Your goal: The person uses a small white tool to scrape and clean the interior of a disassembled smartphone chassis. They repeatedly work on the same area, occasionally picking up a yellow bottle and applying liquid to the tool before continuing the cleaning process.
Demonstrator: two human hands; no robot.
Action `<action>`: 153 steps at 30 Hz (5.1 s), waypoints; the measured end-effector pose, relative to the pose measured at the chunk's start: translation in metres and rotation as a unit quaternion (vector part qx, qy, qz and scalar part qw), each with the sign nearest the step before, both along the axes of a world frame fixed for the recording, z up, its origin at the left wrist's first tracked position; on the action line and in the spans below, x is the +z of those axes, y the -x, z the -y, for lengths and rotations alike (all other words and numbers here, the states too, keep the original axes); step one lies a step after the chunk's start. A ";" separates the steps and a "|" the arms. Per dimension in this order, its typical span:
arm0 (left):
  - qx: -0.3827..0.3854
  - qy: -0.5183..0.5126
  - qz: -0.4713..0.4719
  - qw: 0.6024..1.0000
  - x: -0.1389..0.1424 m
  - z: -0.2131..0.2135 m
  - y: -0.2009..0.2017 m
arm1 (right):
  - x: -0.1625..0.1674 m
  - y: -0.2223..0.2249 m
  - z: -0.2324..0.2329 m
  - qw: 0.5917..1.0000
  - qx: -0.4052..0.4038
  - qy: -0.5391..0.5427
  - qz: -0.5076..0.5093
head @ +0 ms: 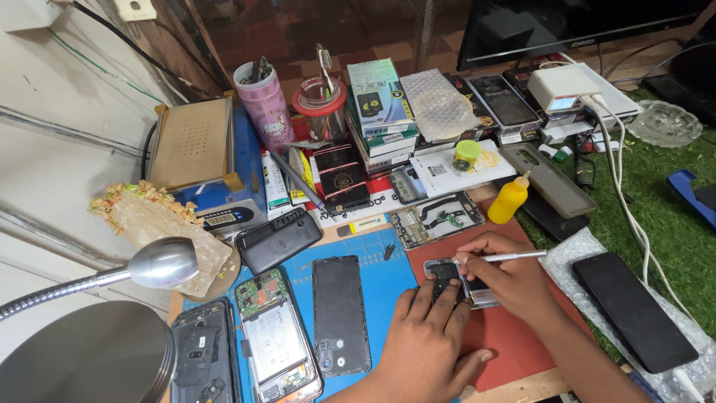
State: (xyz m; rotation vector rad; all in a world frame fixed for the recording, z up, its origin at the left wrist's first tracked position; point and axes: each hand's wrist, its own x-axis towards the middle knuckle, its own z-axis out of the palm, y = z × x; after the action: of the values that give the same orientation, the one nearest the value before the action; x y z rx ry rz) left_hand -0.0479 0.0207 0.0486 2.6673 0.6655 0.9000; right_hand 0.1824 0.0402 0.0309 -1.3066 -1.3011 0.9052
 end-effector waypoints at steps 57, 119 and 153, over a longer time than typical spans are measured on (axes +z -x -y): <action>-0.002 -0.001 -0.006 1.000 0.000 0.001 0.000 | 0.017 0.010 0.001 0.997 -0.021 0.013 0.079; 0.004 -0.014 -0.005 1.000 -0.002 0.001 0.000 | 0.013 0.008 0.000 0.998 -0.027 0.009 0.061; -0.030 0.035 0.007 0.999 -0.019 -0.001 -0.007 | 0.003 0.001 -0.001 0.999 -0.002 0.027 0.047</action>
State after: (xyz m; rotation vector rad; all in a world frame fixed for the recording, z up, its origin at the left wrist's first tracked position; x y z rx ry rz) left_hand -0.0414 0.0218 0.0298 2.6026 0.5987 0.8638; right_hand 0.1810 0.0415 0.0338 -1.4077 -1.3527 0.8907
